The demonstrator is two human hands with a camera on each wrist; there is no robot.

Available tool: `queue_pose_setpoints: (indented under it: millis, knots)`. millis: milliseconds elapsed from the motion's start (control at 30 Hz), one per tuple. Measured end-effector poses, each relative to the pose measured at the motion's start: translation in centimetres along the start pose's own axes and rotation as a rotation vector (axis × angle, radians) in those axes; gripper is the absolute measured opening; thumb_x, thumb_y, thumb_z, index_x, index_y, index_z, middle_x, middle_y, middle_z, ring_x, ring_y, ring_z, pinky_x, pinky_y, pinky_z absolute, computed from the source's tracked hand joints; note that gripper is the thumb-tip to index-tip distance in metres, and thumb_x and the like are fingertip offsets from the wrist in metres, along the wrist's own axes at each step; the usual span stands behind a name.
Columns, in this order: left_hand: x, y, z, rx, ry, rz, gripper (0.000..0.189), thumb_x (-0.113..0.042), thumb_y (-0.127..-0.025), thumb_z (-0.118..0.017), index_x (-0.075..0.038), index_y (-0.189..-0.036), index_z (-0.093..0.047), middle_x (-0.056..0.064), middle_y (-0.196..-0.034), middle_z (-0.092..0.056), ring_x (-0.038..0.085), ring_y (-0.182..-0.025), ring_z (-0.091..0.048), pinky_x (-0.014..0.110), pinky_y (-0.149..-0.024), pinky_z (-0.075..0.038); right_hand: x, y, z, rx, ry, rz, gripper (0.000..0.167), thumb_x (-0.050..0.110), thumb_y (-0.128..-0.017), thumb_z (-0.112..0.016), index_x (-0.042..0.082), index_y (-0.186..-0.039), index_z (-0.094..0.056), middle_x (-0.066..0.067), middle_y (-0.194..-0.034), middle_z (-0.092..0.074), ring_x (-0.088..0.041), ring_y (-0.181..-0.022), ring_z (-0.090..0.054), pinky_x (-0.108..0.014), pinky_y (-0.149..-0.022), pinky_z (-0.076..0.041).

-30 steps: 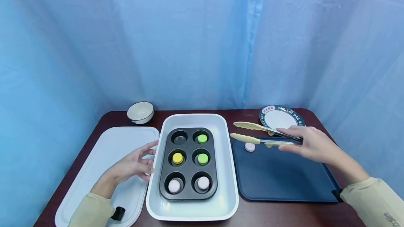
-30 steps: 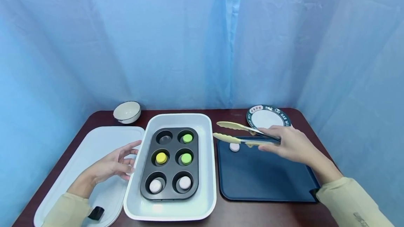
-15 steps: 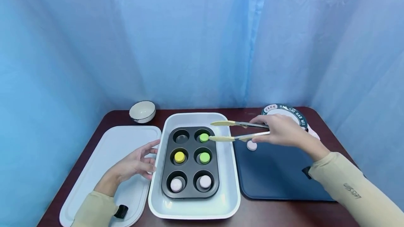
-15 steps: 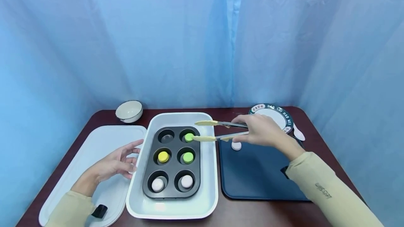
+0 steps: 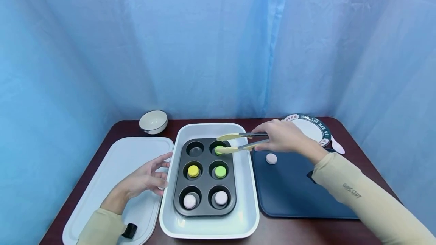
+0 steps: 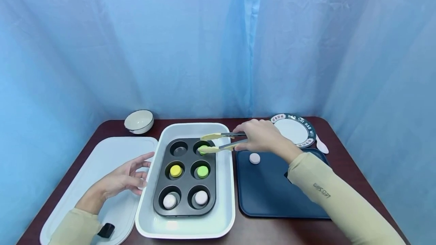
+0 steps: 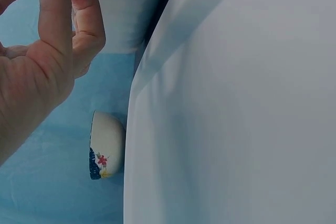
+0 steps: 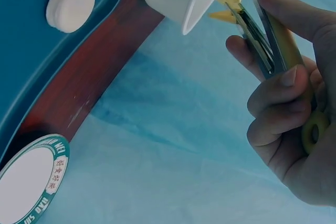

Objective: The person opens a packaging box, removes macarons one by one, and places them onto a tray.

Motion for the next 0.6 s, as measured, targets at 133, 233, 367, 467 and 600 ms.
queue_pose_setpoints:
  millis: [133,233,367,467,600]
  knots:
    - [0.0,0.0,0.0,-0.003,0.000,-0.001,0.098,0.002,-0.082,-0.075,-0.014,-0.162,-0.020,0.025,-0.137,-0.039,0.025,-0.092,-0.067,0.051,-0.072,-0.062,0.6,-0.6,-0.2,0.021,0.009,-0.011,0.049,0.041,-0.078,-0.087,0.016,-0.120,-0.076,-0.001,-0.106,-0.075,-0.006,-0.061,-0.054,-0.025,-0.053,-0.049]
    - [0.1,0.0,0.1,-0.005,0.001,-0.001,0.098,0.002,-0.081,-0.075,-0.013,-0.162,-0.020,0.026,-0.137,-0.039,0.025,-0.093,-0.067,0.051,-0.071,-0.062,1.0,-0.8,-0.3,0.035,0.026,-0.013,0.050,0.041,-0.078,-0.088,0.017,-0.120,-0.077,-0.002,-0.105,-0.075,-0.008,-0.057,-0.052,-0.025,-0.047,-0.045]
    - [0.2,0.0,0.1,-0.003,0.003,0.000,0.098,0.003,-0.081,-0.074,-0.013,-0.162,-0.021,0.026,-0.137,-0.039,0.024,-0.091,-0.067,0.051,-0.071,-0.062,1.2,-1.1,-0.6,0.041,0.043,-0.012,0.051,0.040,-0.078,-0.088,0.016,-0.122,-0.076,-0.001,-0.101,-0.075,-0.008,-0.052,-0.049,-0.027,-0.042,-0.041]
    - [0.2,0.0,0.0,0.001,0.009,0.001,0.098,0.003,-0.081,-0.074,-0.014,-0.162,-0.021,0.026,-0.136,-0.039,0.023,-0.089,-0.066,0.051,-0.071,-0.062,1.2,-1.2,-0.7,0.052,0.051,-0.028,0.052,0.041,-0.078,-0.087,0.017,-0.123,-0.076,0.002,-0.094,-0.074,-0.010,-0.048,-0.046,-0.027,-0.040,-0.038]
    - [0.2,0.0,0.0,0.001,0.009,-0.001,0.098,0.003,-0.081,-0.074,-0.014,-0.162,-0.020,0.027,-0.137,-0.040,0.024,-0.089,-0.067,0.051,-0.071,-0.062,1.2,-1.4,-0.8,0.064,0.068,-0.041,0.054,0.042,-0.078,-0.087,0.018,-0.124,-0.075,0.005,-0.088,-0.073,-0.011,-0.047,-0.045,-0.027,-0.040,-0.035]
Point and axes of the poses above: each hand's wrist, its own y-axis away from the middle knuckle, its own z-axis out of the back of the hand, x = y × z, the point moved 7 cm from there along -y, towards the middle knuckle
